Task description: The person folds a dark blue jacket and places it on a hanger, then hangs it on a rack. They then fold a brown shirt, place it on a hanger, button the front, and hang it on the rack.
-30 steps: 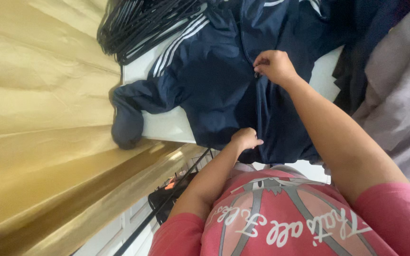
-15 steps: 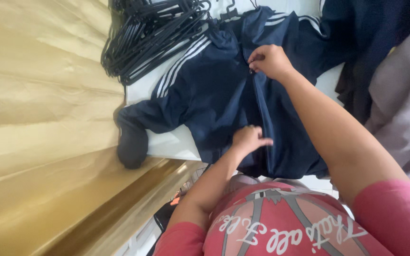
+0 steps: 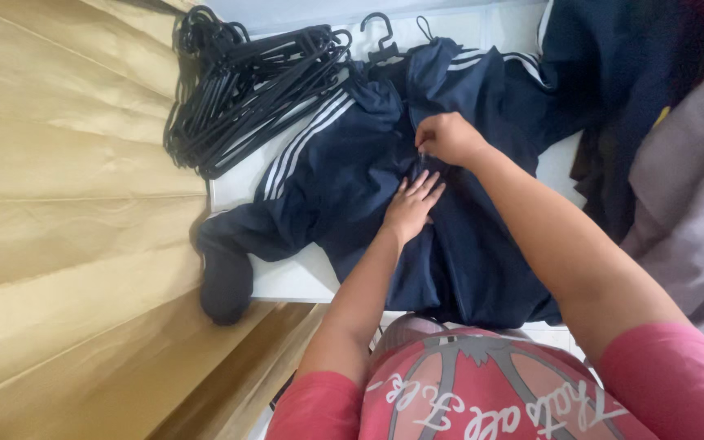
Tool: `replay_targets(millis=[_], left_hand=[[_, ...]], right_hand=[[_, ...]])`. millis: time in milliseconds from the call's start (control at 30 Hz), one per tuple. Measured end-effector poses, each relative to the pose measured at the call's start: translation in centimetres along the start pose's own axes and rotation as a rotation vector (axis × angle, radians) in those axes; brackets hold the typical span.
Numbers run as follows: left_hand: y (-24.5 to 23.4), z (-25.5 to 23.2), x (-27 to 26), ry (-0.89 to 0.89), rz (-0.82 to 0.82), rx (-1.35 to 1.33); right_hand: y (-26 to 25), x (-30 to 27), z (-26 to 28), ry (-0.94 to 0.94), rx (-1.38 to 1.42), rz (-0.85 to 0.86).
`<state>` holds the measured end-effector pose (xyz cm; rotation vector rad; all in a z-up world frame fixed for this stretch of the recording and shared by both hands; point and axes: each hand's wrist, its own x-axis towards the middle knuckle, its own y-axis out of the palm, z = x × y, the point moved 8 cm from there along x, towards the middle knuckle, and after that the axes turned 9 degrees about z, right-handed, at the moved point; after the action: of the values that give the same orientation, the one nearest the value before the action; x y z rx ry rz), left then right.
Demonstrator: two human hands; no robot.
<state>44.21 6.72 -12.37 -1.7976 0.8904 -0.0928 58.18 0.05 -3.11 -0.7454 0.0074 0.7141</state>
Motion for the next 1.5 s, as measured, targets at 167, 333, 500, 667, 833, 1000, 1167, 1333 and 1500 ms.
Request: replay_targets(millis=[167,333,500,667,833,1000,1167,1333,1500], left_hand=[[0.4,0.7,0.5,0.023,0.029,-0.132],[0.0,0.4,0.7,0.041,0.041,-0.190],[0.0,0.4,0.8,0.056,0.040,-0.206],[0.3,0.5,0.8,0.069,0.026,-0.214],[0.4,0.6,0.8,0.059,0.043,-0.197],[0.6,0.5,0.9,0.066,0.063,-0.187],[0.5,0.6,0.8,0.050,0.082,-0.198],[0.4,0.6,0.8,0.046,0.087,-0.198],[0.3,0.6,0.8,0.051,0.082,-0.210]], right_hand=[[-1.5,1.2,-0.2,0.019,0.101,-0.120],[-3.8,3.3,-0.1,0.010,0.154,-0.223],[-6.2,5.0,1.4,-0.049,0.138,-0.266],[-8.1,6.9,2.3,-0.047,0.130,-0.315],[-9.7,8.1,3.5,-0.108,-0.019,-0.390],[-9.9,9.9,1.8,0.009,0.090,-0.350],[-9.2,11.9,-0.7,-0.055,0.128,-0.349],[-8.0,10.6,-5.6,0.290,-0.238,-0.267],[-6.1,9.1,-9.4,0.474,-0.450,-0.124]])
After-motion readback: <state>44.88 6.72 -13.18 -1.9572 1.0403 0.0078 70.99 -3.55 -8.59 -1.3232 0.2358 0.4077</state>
